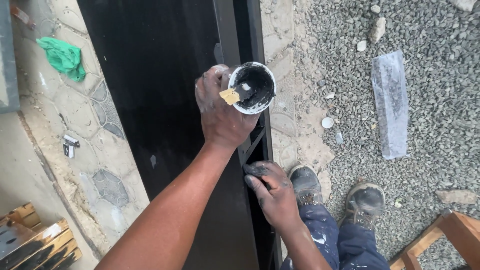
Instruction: Painting the edges of a black furniture piece with a brush and using a power sander to smooth the surface.
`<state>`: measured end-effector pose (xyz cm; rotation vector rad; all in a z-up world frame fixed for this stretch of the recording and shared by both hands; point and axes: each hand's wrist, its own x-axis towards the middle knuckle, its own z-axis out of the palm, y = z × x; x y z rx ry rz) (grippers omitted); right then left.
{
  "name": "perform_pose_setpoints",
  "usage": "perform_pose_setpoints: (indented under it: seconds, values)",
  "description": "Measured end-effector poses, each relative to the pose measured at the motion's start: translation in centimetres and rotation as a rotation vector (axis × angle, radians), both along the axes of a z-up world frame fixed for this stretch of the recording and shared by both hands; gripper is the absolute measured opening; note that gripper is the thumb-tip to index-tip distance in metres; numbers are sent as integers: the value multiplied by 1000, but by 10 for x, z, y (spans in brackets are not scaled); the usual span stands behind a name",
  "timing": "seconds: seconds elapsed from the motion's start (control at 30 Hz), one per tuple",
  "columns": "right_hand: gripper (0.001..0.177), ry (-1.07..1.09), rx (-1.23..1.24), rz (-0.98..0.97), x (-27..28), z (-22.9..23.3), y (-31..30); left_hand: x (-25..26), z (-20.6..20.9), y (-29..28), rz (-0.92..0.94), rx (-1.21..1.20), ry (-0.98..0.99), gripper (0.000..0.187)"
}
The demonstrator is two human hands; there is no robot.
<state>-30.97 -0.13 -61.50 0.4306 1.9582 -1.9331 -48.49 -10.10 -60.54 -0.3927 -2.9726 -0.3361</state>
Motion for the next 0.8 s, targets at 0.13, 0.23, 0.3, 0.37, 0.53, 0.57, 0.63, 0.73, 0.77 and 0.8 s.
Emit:
perform_pose_setpoints:
  seconds: [0.13,0.23,0.3,0.37,0.53,0.57,0.63,0.73,0.77,0.8]
  values:
    - [14,-401,-202,-245,-19,10,4,-1,1,1,3,-38,-13,67]
    - [15,-702,-349,-433,-30,-6,1,-3,1,2,9,-74,-17,66]
    - [11,-697,-405,-580,-28,-23,-6,-7,5,4,-62,120,3,56]
    - [11,-740,-459,-639,-33,-22,-6,-6,6,4,-61,106,-7,55]
    - [10,-758,-579,-722,-44,-14,-2,-6,1,2,-48,72,-23,58]
    - [11,-781,-575,-731,-44,-14,-4,-6,2,2,-36,74,-30,58]
    - [14,-807,-571,-740,-46,-11,-5,-4,1,1,-22,76,-39,58]
    - [20,-840,-455,-612,-54,-5,-7,-4,-1,-1,-24,76,-31,58]
    - [21,-851,-437,-566,-55,-5,-9,-5,-2,-2,-29,80,-43,58]
    - [22,-862,-418,-519,-56,-6,-10,-5,-2,-2,-34,84,-55,58]
